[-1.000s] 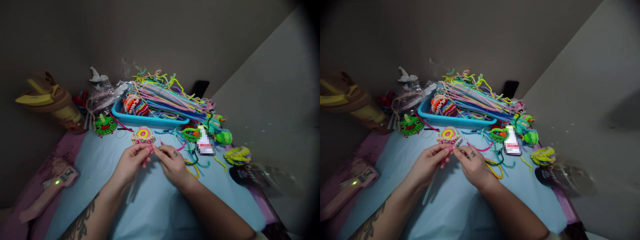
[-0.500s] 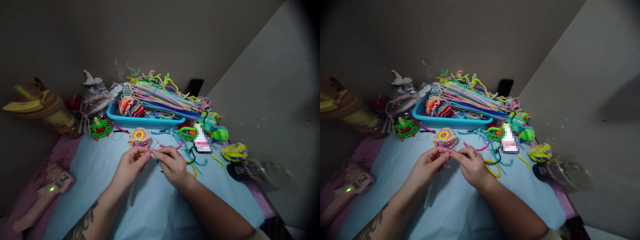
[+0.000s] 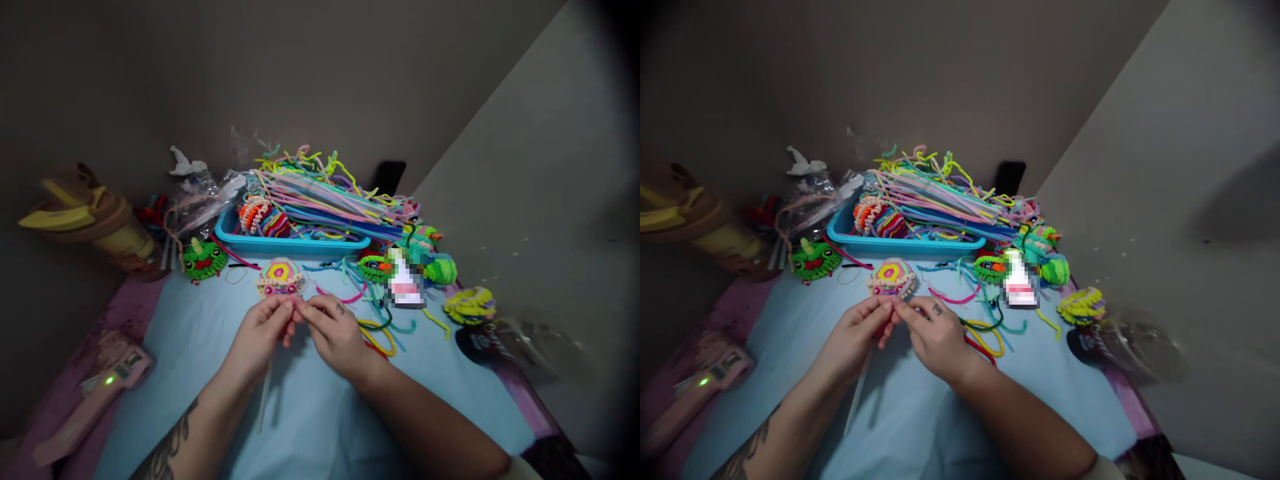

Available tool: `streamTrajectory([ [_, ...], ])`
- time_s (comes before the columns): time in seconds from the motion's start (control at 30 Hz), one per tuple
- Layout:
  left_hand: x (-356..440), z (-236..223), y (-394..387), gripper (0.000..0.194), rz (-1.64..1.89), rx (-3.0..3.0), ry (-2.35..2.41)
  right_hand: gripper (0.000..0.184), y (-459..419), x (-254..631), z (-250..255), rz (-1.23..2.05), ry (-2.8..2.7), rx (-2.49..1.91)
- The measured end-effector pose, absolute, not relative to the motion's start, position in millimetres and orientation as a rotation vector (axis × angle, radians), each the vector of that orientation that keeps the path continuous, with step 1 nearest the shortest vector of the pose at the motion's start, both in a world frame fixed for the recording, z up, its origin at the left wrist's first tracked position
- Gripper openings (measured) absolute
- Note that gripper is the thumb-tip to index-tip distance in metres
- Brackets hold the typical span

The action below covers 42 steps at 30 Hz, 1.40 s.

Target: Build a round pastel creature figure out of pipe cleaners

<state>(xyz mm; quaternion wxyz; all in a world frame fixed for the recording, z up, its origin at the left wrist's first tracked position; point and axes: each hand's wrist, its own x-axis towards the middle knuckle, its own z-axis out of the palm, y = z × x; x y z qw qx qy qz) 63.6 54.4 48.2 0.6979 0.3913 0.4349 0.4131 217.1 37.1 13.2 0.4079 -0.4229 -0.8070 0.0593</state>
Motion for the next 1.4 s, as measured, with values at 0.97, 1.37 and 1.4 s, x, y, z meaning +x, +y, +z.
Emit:
streamTrajectory([
  [0.97,65.5,37.7,42.3,0.017,1.010,1.677,1.276,0.026,40.0,212.3,29.5,1.303,-1.145,-1.212],
  [1.37,68.6,47.7,48.3,0.026,0.818,1.090,1.032,0.029,41.4,211.7,25.2,1.644,-0.824,-0.990],
  [1.4,68.4,48.0,48.3,0.026,0.813,1.070,1.014,0.030,42.0,211.7,26.4,1.669,-0.788,-0.965],
])
